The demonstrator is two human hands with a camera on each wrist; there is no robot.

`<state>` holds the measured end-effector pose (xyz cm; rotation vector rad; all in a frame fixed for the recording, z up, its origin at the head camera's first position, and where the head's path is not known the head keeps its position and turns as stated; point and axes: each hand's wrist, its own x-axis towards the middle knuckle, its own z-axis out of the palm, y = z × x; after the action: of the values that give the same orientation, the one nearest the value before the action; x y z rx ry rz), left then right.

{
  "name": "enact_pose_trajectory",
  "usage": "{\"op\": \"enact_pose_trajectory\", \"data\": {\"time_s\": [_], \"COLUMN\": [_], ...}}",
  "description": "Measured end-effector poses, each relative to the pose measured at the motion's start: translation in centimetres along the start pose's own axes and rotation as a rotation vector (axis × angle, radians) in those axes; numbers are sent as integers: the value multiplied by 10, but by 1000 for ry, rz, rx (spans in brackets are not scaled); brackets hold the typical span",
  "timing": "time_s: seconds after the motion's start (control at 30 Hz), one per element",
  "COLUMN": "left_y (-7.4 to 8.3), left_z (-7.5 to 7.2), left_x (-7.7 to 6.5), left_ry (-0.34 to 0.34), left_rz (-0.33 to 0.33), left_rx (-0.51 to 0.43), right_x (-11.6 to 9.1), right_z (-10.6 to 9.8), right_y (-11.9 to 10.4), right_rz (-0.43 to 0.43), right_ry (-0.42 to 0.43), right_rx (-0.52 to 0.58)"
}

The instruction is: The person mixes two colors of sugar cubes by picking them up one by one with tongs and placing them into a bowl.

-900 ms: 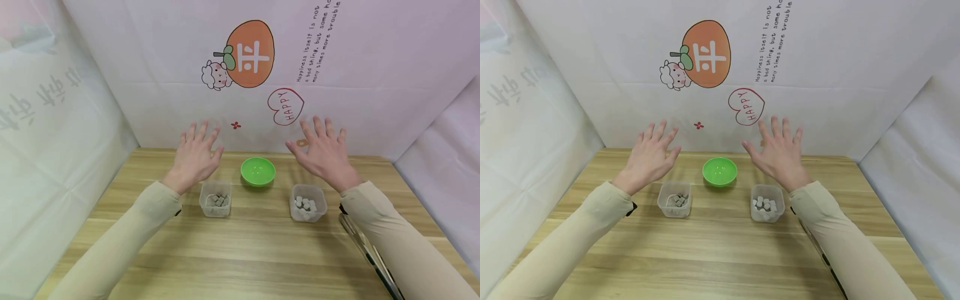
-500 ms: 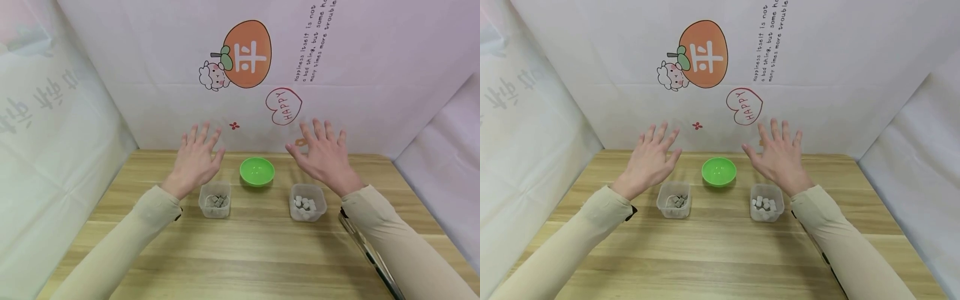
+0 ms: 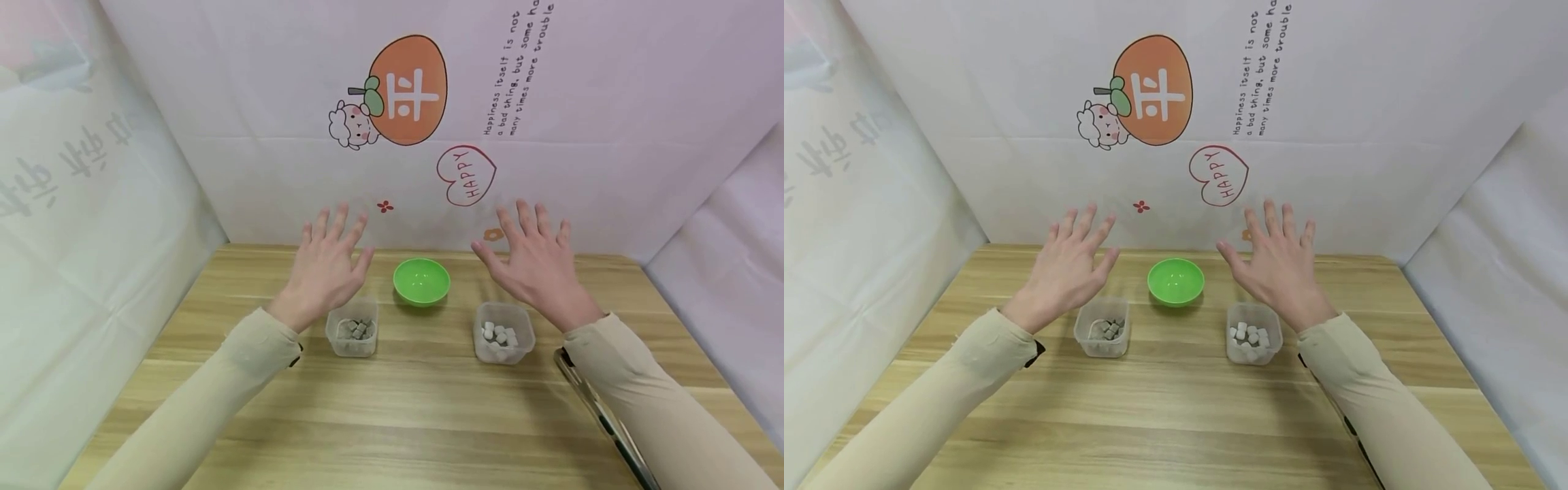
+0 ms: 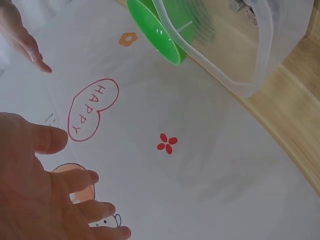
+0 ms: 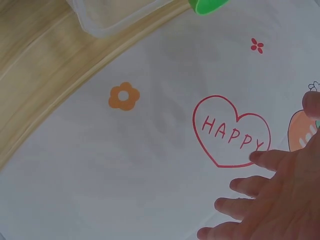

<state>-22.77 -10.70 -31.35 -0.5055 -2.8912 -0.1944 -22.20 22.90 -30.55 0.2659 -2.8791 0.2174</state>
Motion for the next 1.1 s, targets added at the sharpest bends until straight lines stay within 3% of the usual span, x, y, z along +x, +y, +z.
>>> {"op": "enact_pose_trajectory", "data": {"time_s": [1.1], "left_y": [15], "left_z": [13], "left_x": [-25], "left_ry": [18], "left_rz": [32], "left_rx": [-56], "right_x": [-30], "right_z": [-3], "right_y": [1], "right_rz": [-39], "right_ry": [34], "right_rx": [4]}}
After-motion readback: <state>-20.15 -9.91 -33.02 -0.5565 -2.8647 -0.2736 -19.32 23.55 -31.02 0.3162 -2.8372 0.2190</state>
